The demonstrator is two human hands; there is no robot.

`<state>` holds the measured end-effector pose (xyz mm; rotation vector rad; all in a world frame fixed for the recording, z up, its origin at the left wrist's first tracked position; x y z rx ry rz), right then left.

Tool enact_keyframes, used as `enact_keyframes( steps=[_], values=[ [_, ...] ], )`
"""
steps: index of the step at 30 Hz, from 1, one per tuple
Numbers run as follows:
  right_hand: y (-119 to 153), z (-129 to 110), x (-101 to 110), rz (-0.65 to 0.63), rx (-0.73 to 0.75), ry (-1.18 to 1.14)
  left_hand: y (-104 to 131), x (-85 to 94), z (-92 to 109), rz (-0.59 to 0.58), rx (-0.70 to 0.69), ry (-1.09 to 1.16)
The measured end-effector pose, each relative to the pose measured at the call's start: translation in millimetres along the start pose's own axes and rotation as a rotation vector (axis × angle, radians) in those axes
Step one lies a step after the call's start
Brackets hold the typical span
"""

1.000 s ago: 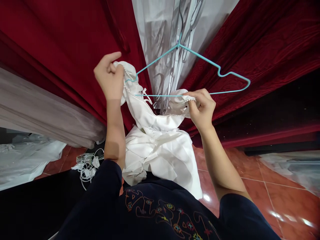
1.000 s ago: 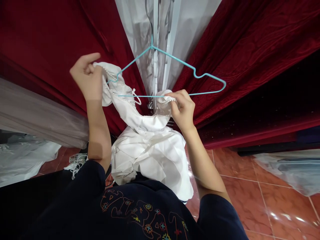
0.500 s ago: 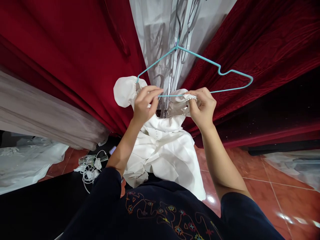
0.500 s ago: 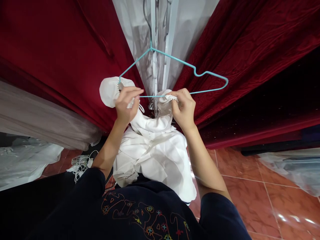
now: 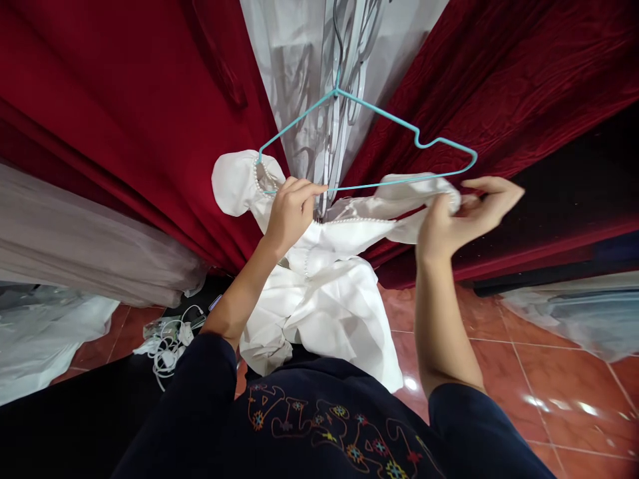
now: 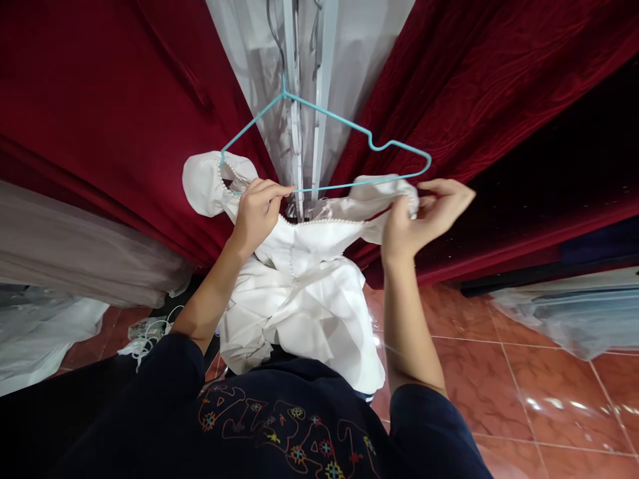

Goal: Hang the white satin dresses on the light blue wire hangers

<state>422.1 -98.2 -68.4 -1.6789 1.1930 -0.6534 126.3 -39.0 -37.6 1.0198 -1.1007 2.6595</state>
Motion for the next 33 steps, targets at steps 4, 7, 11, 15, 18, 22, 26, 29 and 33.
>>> enact_keyframes(
  steps=[4,7,11,15,18,22,26,29,33],
  values=[
    [-41,37,2,0.021,0.008,-0.003,1,2.0,-1,0.009,0.032,-0.049],
    [-72,38,-16,-0.08,0.027,0.002,2,2.7,4,-0.009,0.042,-0.036],
    [-100,9,-53,-0.237,0.024,0.01,5,4.3,9,-0.043,0.054,-0.015],
    [-106,-29,-81,-0.351,-0.031,-0.001,4,4.9,7,-0.075,0.039,-0.009],
    [-106,-41,-91,-0.421,-0.097,-0.014,2,5.2,2,-0.081,0.042,-0.032],
    [-106,-19,-104,-0.512,-0.285,-0.142,1,6.1,1,-0.084,0.034,-0.047],
    [-95,4,-116,-0.581,-0.531,-0.421,3,8.1,5,-0.071,0.037,-0.08],
    [-80,-24,-102,-0.41,-0.251,-0.501,5,9.9,6,-0.048,0.027,-0.055],
    [-43,-74,-67,-0.258,0.185,-0.408,5,10.5,5,-0.039,0.026,-0.009]
  ],
)
Point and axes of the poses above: each hand's wrist, its own y-axis away from the middle knuckle, its own x-axis out of the back of the hand, z = x × y, the point moved 4 cm from there along -y, towards the middle knuckle, and after that the axes turned 7 degrees about x, right-handed, at the moved point
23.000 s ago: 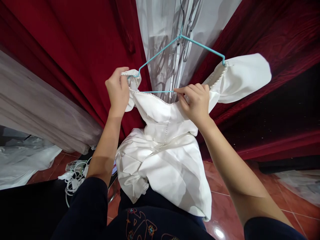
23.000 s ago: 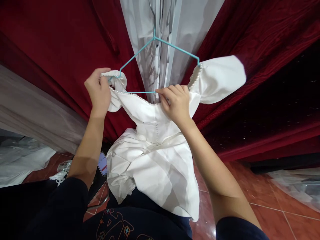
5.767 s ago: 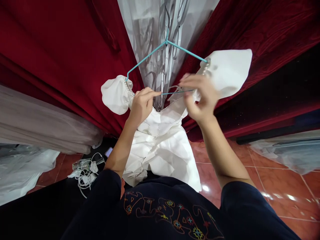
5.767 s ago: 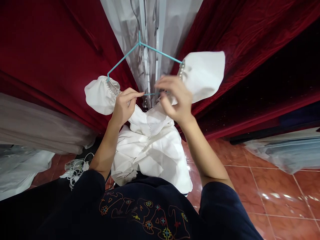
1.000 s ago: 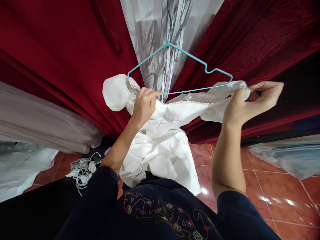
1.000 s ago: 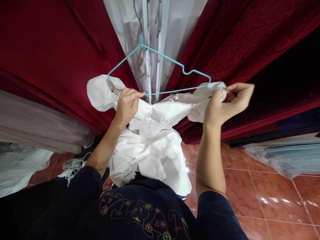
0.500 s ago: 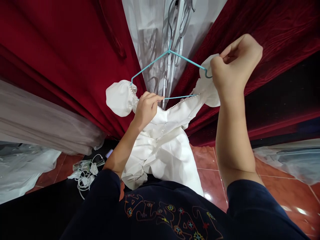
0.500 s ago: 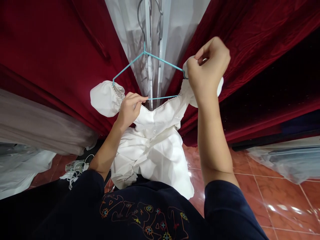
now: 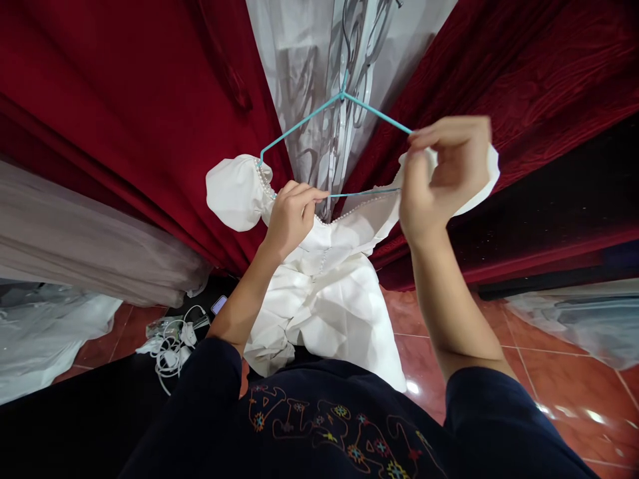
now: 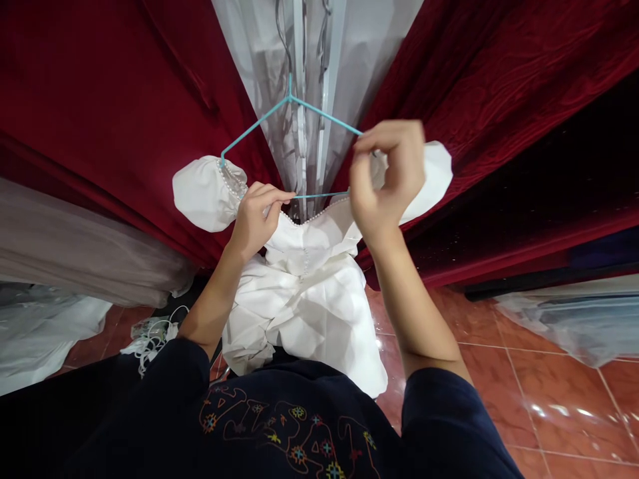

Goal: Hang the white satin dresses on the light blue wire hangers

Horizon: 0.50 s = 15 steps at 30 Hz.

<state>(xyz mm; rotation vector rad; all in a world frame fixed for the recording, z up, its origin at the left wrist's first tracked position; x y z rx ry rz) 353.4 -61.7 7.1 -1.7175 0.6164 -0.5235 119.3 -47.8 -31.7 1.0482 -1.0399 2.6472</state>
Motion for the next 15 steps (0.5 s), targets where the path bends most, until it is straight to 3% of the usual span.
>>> enact_keyframes(
  steps=[3,5,9,12,15],
  values=[
    [19,-9,6,-0.156,0.121,0.078,-1,-0.5,-2,-0.002,0.015,-0.002],
    [22,4,21,-0.116,0.097,0.142,-2,-0.7,-2,0.002,0.013,0.004],
    [14,33,43,-0.113,-0.142,0.17,-3,-2.3,-1,-0.005,0.018,0.005],
    [7,44,45,-0.111,-0.308,0.034,-3,-3.2,0,-0.006,0.039,-0.006],
    [-2,52,46,-0.027,-0.372,-0.012,-3,-2.5,1,-0.007,0.048,0.002]
  ],
)
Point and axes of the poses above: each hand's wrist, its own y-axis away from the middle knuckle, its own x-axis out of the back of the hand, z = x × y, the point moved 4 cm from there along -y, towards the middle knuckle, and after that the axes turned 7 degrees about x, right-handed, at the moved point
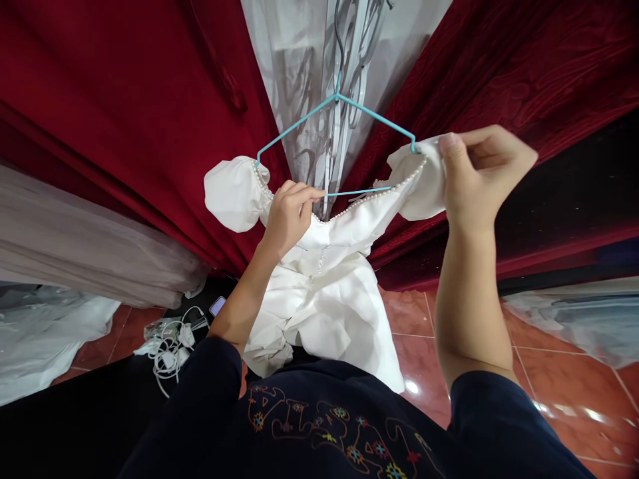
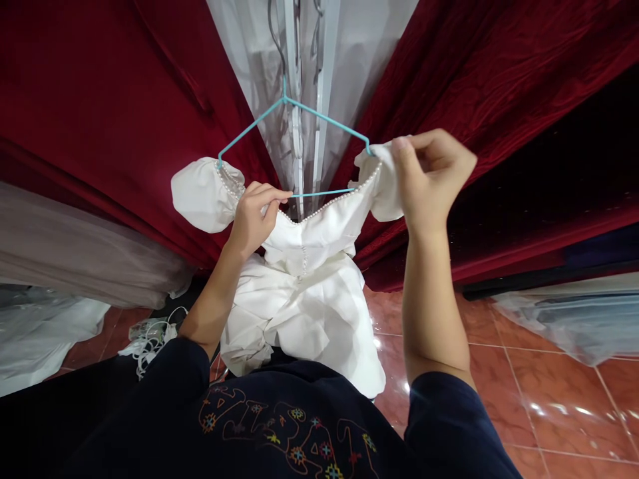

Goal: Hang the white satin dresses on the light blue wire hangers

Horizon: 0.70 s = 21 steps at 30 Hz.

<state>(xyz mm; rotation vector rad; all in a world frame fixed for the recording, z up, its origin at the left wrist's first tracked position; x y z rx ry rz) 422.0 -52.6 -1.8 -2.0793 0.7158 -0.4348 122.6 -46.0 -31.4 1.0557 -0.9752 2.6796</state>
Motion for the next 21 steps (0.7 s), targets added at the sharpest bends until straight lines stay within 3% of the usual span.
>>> enact_keyframes(
  steps=[3,7,9,16,21],
  values=[
    [-12,2,1,0.013,-0.039,-0.019,1,1.5,1,-0.003,-0.001,-0.001],
    [-15,-2,0,-0.166,-0.121,0.093,2,2.5,0,0.003,-0.012,-0.029],
    [-12,-3,0,-0.197,-0.161,0.166,2,2.3,-1,0.005,-0.015,-0.044],
    [-18,13,-1,0.066,-0.141,0.184,3,3.7,0,-0.001,-0.015,-0.018],
    [-23,42,7,0.063,-0.174,0.277,3,4.0,-1,0.007,-0.009,-0.037]
  ],
)
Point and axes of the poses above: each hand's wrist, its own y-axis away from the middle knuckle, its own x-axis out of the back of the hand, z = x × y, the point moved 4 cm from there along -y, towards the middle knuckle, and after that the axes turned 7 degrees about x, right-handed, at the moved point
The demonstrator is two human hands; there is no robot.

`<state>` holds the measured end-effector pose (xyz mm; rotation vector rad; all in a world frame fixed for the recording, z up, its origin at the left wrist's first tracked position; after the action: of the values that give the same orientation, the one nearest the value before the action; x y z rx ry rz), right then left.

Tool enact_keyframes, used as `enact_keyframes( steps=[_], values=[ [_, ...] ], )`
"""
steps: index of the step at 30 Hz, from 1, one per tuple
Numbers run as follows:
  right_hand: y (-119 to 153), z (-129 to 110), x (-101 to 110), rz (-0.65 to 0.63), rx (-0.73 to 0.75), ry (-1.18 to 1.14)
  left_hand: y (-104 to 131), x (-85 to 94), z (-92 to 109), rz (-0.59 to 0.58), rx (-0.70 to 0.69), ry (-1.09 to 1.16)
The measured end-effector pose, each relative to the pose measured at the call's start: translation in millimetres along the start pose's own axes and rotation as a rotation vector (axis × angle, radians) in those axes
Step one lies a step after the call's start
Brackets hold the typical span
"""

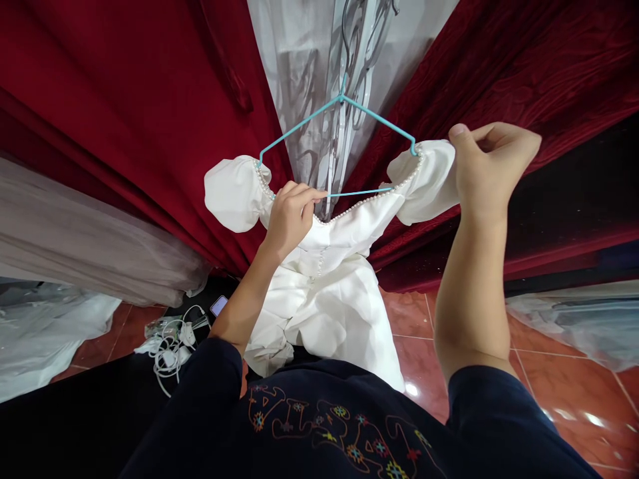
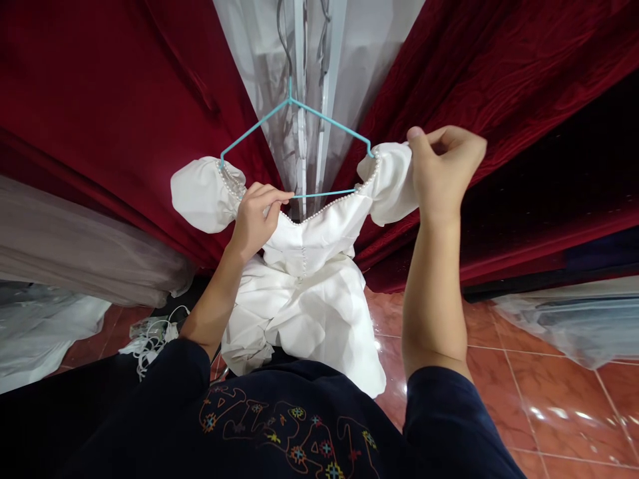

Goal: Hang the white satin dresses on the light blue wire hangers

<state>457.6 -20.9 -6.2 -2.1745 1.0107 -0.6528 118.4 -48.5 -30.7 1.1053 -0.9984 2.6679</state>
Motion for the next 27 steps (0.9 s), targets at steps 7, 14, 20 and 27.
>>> enact_keyframes(
  steps=[7,14,20,27],
  values=[
    [39,-71,22,0.126,0.564,-0.159,-1,-3.4,1,-0.003,0.0,0.032],
    [108,-94,-52,-0.735,0.517,-0.089,-2,-4.7,4,-0.002,-0.001,-0.021],
    [131,-78,-66,-0.537,0.479,0.031,16,-2.8,-7,0.304,-0.048,-0.147],
    [138,-86,-68,-0.499,0.471,0.018,20,30.9,-47,0.772,0.222,-0.203]
  ],
)
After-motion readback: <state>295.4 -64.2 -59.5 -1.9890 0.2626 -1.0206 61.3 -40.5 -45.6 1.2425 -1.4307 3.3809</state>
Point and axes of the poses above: each hand's wrist, its own y-axis away from the middle knuckle, its own x-axis out of the back of the hand, z = x × y, the point moved 4 cm from there along -y, towards the middle knuckle, and after that the axes turned 7 degrees about x, right-handed, at the moved point
